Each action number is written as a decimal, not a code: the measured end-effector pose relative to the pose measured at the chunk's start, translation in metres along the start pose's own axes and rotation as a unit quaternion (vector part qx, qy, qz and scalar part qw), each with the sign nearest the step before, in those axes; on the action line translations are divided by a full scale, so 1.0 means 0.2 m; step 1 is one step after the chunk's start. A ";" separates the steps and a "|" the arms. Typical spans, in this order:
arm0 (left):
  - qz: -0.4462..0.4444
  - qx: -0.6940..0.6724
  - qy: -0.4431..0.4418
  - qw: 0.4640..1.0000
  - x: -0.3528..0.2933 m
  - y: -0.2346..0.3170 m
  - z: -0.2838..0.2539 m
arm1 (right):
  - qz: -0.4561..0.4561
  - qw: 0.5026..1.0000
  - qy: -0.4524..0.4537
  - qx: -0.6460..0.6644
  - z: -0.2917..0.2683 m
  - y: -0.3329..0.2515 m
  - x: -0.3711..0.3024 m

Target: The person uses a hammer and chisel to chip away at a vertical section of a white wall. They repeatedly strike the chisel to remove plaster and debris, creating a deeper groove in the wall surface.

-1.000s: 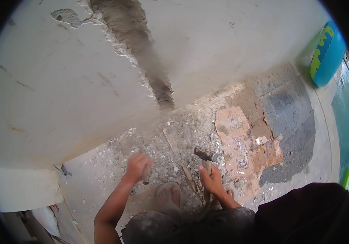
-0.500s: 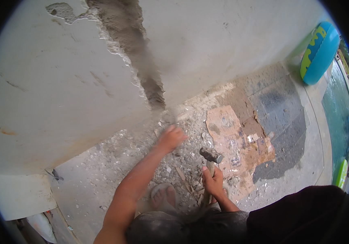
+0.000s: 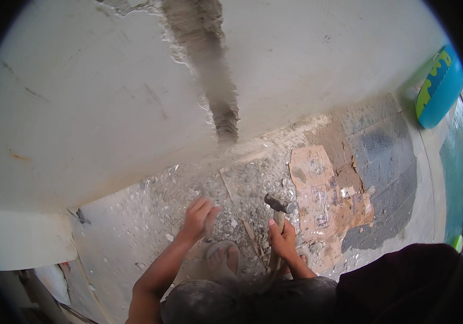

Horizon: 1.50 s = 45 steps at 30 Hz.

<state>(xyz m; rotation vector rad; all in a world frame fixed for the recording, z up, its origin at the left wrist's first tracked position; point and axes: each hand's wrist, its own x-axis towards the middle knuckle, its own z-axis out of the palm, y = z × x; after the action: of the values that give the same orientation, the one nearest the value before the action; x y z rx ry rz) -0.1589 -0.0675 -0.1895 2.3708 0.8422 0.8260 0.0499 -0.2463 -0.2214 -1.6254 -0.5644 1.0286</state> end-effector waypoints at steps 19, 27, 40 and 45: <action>0.004 -0.100 0.074 0.992 0.61 -0.15 0.36 | -0.344 0.857 -0.168 -0.345 -0.09 -0.46 0.00; 0.077 -0.076 -0.006 0.994 0.62 -0.19 0.30 | -0.551 0.761 -0.218 -0.264 0.04 -0.53 0.06; 0.049 -0.054 -0.057 0.996 0.67 -0.21 0.31 | -0.321 0.831 -0.161 -0.425 0.08 -0.40 0.27; 0.043 -0.075 -0.040 0.995 0.68 -0.21 0.32 | -0.462 0.800 -0.177 -0.339 0.02 -0.36 0.28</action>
<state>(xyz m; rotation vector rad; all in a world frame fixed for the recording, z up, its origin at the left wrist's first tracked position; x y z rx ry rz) -0.0460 0.0396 -0.2092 2.3036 0.6262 0.7935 0.0847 -0.1782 -0.1725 -1.4030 -1.9302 0.3554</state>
